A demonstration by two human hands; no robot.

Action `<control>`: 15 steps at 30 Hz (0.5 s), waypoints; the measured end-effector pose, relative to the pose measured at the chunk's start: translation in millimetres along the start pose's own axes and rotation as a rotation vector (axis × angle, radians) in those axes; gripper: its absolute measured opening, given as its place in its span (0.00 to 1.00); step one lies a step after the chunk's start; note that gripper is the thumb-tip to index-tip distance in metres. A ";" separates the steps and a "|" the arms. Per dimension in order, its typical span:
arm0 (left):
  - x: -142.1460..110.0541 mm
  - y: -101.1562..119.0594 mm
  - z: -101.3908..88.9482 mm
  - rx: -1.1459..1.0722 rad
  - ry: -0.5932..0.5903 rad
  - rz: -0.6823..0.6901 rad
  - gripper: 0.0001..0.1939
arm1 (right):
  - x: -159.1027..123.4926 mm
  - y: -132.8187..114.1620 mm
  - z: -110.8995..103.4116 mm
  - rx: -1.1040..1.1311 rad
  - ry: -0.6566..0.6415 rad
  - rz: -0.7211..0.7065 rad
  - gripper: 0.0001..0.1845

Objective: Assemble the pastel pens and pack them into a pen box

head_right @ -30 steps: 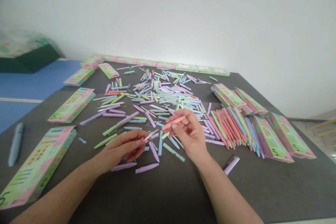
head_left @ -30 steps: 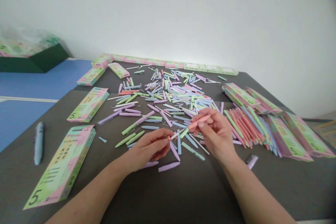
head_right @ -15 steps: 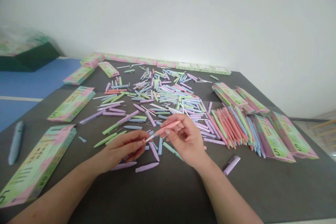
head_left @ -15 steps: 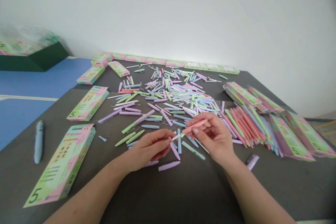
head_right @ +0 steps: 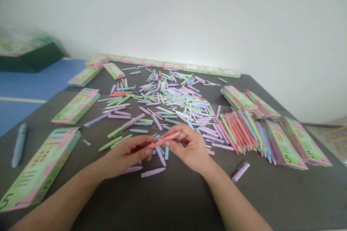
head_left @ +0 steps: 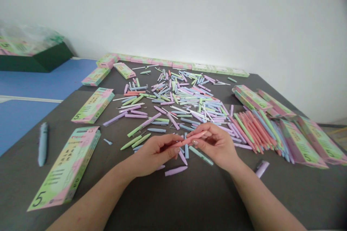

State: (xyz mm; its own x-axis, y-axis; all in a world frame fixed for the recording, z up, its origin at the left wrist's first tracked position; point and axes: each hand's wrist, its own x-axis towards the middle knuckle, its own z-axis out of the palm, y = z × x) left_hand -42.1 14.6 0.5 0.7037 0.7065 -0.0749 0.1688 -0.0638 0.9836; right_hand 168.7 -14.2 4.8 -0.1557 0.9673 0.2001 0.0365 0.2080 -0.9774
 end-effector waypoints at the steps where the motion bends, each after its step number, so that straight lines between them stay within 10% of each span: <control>1: 0.2 0.2 -0.2 0.013 -0.001 0.005 0.16 | 0.4 0.0 -0.2 0.006 0.005 0.005 0.08; 15: 0.8 -3.8 0.9 0.097 0.057 0.040 0.18 | 0.4 3.7 -0.9 -0.036 0.023 0.058 0.10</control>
State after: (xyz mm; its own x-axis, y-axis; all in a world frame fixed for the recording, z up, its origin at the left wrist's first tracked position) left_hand -41.6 14.8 -3.5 0.6713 0.7408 -0.0235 0.2095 -0.1592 0.9648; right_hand 169.6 -12.9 1.3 -0.1292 0.9809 0.1452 0.0805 0.1564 -0.9844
